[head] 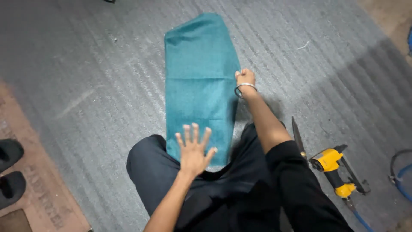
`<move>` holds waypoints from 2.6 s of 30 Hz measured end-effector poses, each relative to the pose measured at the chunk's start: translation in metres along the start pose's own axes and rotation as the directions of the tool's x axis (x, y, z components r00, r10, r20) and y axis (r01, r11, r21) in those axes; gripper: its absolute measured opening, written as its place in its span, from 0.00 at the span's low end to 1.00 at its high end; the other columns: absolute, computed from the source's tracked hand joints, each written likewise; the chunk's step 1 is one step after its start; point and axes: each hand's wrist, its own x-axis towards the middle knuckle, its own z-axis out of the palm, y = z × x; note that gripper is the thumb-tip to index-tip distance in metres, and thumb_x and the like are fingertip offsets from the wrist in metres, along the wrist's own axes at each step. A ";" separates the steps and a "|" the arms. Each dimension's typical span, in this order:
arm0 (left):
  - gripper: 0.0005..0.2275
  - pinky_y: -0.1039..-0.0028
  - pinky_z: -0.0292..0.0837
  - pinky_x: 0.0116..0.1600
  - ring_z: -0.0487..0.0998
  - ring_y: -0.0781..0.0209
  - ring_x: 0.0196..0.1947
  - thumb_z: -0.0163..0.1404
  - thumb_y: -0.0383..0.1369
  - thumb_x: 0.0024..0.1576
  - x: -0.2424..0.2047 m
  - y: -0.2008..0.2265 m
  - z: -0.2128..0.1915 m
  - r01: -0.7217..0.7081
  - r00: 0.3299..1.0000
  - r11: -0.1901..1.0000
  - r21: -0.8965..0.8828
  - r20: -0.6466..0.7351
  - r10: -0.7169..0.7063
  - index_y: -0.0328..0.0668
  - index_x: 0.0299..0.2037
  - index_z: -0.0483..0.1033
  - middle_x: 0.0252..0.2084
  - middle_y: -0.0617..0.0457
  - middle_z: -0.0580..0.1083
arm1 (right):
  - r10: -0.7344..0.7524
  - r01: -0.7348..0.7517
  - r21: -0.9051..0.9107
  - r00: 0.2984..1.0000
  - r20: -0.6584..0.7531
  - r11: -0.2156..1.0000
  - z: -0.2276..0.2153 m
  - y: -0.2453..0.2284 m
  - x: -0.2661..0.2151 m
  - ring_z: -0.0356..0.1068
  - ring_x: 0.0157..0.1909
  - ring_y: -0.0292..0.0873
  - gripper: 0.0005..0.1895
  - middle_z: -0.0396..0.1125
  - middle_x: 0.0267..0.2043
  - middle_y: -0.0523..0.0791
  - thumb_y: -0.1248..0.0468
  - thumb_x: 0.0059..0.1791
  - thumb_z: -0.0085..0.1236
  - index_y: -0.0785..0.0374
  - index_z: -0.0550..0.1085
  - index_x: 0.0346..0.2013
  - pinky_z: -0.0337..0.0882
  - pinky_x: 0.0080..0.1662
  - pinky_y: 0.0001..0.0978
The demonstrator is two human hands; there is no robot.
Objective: The person picks up staples and loads a pneumatic stapler to secure teal fabric onto a wooden frame. They then use shears to cut a new piece of fabric and staple it onto a padded board, trimming the excess material.
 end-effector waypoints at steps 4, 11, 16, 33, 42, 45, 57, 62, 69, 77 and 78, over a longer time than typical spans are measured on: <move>0.46 0.31 0.27 0.70 0.36 0.30 0.75 0.58 0.48 0.41 -0.016 0.030 -0.030 -0.180 0.900 0.964 -0.195 0.364 0.241 0.60 0.74 0.52 0.78 0.35 0.43 | 0.119 -0.062 -0.177 0.935 0.333 0.982 -0.010 0.018 0.003 0.64 0.21 0.41 0.18 0.66 0.20 0.45 0.57 0.54 0.50 0.65 0.74 0.24 0.63 0.25 0.38; 0.39 0.27 0.38 0.70 0.45 0.28 0.76 0.47 0.22 0.50 -0.017 0.024 0.050 -0.278 0.960 0.958 0.070 -0.018 0.280 0.65 0.74 0.56 0.77 0.41 0.50 | 0.340 -0.271 -0.206 0.751 0.566 0.940 -0.110 -0.114 -0.103 0.58 0.24 0.40 0.23 0.61 0.23 0.43 0.45 0.52 0.60 0.65 0.77 0.34 0.58 0.27 0.41; 0.40 0.20 0.35 0.66 0.41 0.24 0.75 0.51 0.23 0.47 0.006 0.021 0.044 -0.295 0.955 0.954 0.056 0.009 0.295 0.70 0.73 0.56 0.77 0.40 0.48 | 0.043 -0.054 0.014 0.899 0.436 0.998 -0.147 -0.128 -0.152 0.72 0.33 0.38 0.23 0.75 0.32 0.42 0.60 0.45 0.66 0.67 0.75 0.52 0.73 0.36 0.31; 0.32 0.47 0.38 0.76 0.55 0.37 0.72 0.52 0.35 0.50 0.093 0.071 0.034 -0.424 0.900 0.853 0.304 0.034 0.435 0.29 0.67 0.62 0.68 0.34 0.62 | -0.050 -0.063 -0.759 0.991 -0.125 0.648 -0.330 0.163 -0.445 0.68 0.54 0.64 0.37 0.69 0.51 0.57 0.50 0.40 0.70 0.64 0.71 0.59 0.69 0.53 0.53; 0.11 0.55 0.75 0.38 0.78 0.42 0.45 0.50 0.35 0.58 0.172 0.148 0.112 -0.456 0.872 0.654 0.603 0.450 0.193 0.41 0.41 0.84 0.43 0.44 0.80 | 0.462 -0.398 -0.253 0.838 0.290 0.882 -0.403 0.251 -0.400 0.70 0.40 0.55 0.26 0.71 0.37 0.55 0.48 0.48 0.64 0.70 0.74 0.43 0.70 0.43 0.48; 0.09 0.55 0.79 0.36 0.82 0.43 0.42 0.50 0.33 0.57 0.207 0.140 0.137 -0.416 0.869 0.819 0.395 0.438 0.229 0.44 0.39 0.85 0.41 0.44 0.81 | 0.558 -0.746 0.327 0.657 0.508 0.581 -0.426 0.126 -0.421 0.72 0.30 0.51 0.21 0.70 0.28 0.52 0.52 0.49 0.57 0.71 0.72 0.38 0.72 0.35 0.45; 0.09 0.62 0.75 0.53 0.79 0.55 0.52 0.57 0.36 0.56 0.312 0.157 0.151 -0.303 0.434 0.920 0.247 0.896 -0.098 0.53 0.44 0.86 0.50 0.53 0.80 | 0.383 -0.697 0.193 0.579 0.720 0.690 -0.329 -0.066 -0.481 0.69 0.27 0.38 0.36 0.70 0.25 0.44 0.32 0.48 0.50 0.66 0.73 0.37 0.70 0.31 0.30; 0.14 0.64 0.66 0.68 0.72 0.65 0.66 0.60 0.41 0.53 0.328 0.137 0.194 -0.246 -0.043 0.897 0.366 0.921 -0.387 0.66 0.50 0.83 0.60 0.63 0.75 | 0.318 -0.459 -0.061 0.507 0.801 0.886 -0.319 -0.116 -0.428 0.69 0.27 0.37 0.38 0.66 0.23 0.41 0.29 0.45 0.50 0.63 0.70 0.39 0.71 0.31 0.30; 0.22 0.57 0.54 0.74 0.61 0.63 0.73 0.59 0.46 0.52 0.292 0.121 0.204 -0.515 0.029 0.782 0.352 0.919 -0.394 0.68 0.58 0.78 0.68 0.64 0.70 | 0.324 -0.592 -0.044 0.376 0.868 0.805 -0.310 -0.093 -0.431 0.62 0.27 0.36 0.32 0.61 0.25 0.39 0.34 0.49 0.53 0.63 0.70 0.38 0.64 0.31 0.30; 0.30 0.56 0.56 0.72 0.61 0.57 0.72 0.64 0.49 0.48 0.306 0.156 0.143 -0.807 0.049 0.579 0.113 0.991 -0.125 0.64 0.63 0.74 0.70 0.59 0.68 | 0.340 -0.457 -0.125 0.426 0.839 0.881 -0.313 -0.095 -0.418 0.66 0.26 0.33 0.28 0.65 0.23 0.38 0.37 0.49 0.51 0.62 0.70 0.34 0.67 0.31 0.30; 0.28 0.59 0.64 0.66 0.68 0.56 0.67 0.66 0.45 0.46 0.311 0.162 0.128 -0.787 -0.017 0.617 0.004 0.999 -0.028 0.60 0.60 0.77 0.66 0.58 0.72 | 0.326 -0.462 -0.099 0.445 0.834 0.881 -0.312 -0.094 -0.415 0.66 0.26 0.33 0.29 0.65 0.23 0.39 0.37 0.49 0.52 0.62 0.70 0.35 0.68 0.31 0.30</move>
